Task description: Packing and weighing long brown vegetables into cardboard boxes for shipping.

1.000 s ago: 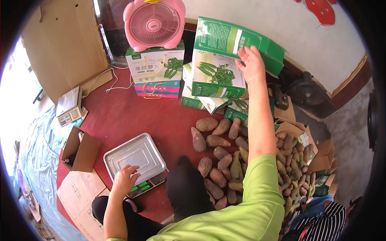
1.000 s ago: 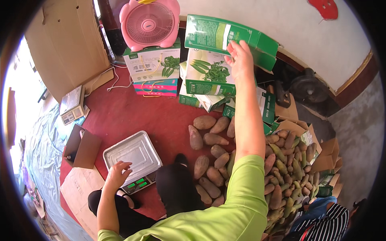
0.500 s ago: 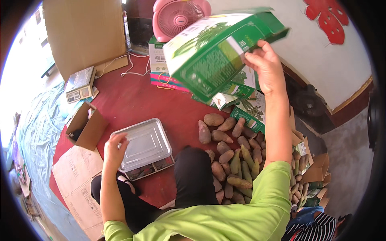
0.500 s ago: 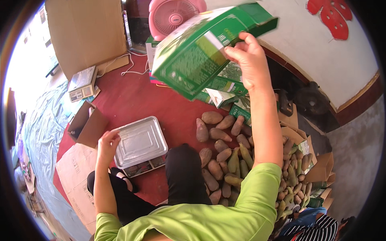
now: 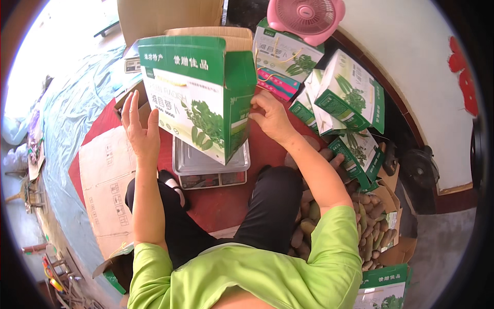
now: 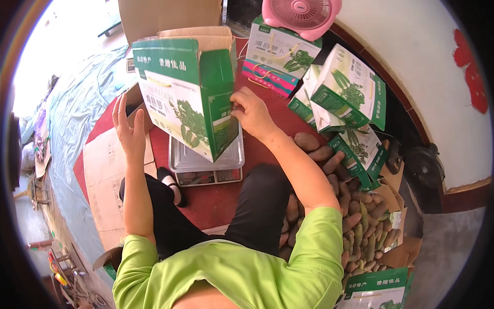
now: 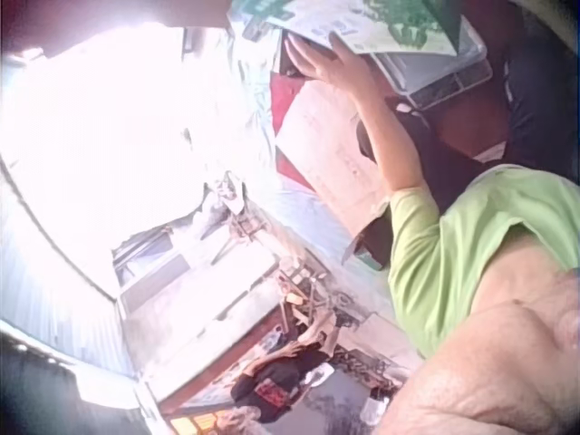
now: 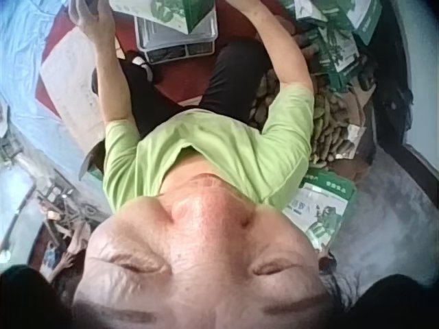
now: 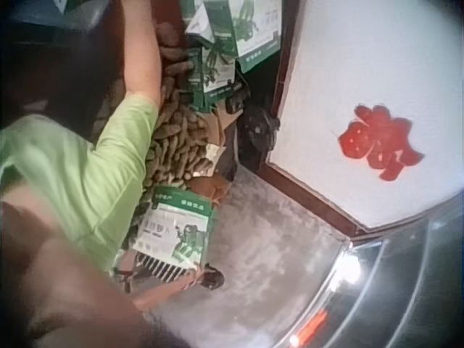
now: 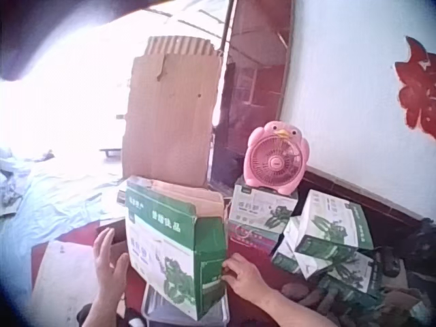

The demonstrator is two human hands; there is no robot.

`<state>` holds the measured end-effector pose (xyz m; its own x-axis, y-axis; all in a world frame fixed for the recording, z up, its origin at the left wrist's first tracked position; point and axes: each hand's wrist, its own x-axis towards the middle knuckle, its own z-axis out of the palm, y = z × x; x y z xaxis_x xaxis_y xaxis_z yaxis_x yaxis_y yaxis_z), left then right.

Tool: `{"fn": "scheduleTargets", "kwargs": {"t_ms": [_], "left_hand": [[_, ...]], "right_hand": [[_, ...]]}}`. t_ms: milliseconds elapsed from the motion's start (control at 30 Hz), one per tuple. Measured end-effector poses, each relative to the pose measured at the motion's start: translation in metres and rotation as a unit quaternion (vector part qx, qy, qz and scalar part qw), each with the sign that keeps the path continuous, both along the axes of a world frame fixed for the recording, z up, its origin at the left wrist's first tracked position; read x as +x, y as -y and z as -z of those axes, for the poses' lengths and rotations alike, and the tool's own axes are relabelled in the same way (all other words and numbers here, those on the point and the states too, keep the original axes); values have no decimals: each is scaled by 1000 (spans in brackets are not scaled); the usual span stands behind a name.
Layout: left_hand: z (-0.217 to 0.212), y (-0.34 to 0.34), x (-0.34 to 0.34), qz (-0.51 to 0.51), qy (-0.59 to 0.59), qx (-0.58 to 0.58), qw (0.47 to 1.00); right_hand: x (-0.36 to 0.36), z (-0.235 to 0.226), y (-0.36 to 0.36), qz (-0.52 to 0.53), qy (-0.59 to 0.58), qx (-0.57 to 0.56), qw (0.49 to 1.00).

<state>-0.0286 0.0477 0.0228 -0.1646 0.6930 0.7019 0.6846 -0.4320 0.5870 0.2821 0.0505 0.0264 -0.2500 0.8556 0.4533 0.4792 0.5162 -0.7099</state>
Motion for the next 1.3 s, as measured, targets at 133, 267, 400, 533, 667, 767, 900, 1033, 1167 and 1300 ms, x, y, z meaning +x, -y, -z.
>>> {"fn": "scheduleTargets", "kwargs": {"t_ms": [133, 267, 400, 533, 667, 767, 900, 1033, 1167, 1300], "left_hand": [[-4, 4, -6, -40, -83, 48, 995], [0, 5, 2, -67, -212, -13, 975], [2, 9, 15, -58, -268, -61, 960], [5, 14, 19, 82, -330, -111, 934], [13, 16, 17, 98, -330, -167, 924], [9, 20, 22, 79, -332, -201, 918], [5, 28, 32, 89, -325, -198, 920], [6, 31, 33, 83, -326, -204, 919], [7, 31, 28, 87, -327, -215, 916], [8, 35, 35, 104, -327, -220, 913]], "right_hand": [[13, 70, -5, 17, -14, -57, 998], [43, 125, -3, 50, 22, -216, 975], [62, 149, 9, 83, -15, -345, 935], [58, 144, 17, 135, -143, -472, 860], [51, 139, 14, 166, -190, -472, 845], [53, 141, 12, 169, -195, -463, 848], [65, 129, 12, 185, -216, -461, 841], [64, 139, 18, 198, -239, -442, 842], [55, 138, 20, 171, -232, -453, 843], [56, 147, 23, 186, -239, -472, 828]]}}
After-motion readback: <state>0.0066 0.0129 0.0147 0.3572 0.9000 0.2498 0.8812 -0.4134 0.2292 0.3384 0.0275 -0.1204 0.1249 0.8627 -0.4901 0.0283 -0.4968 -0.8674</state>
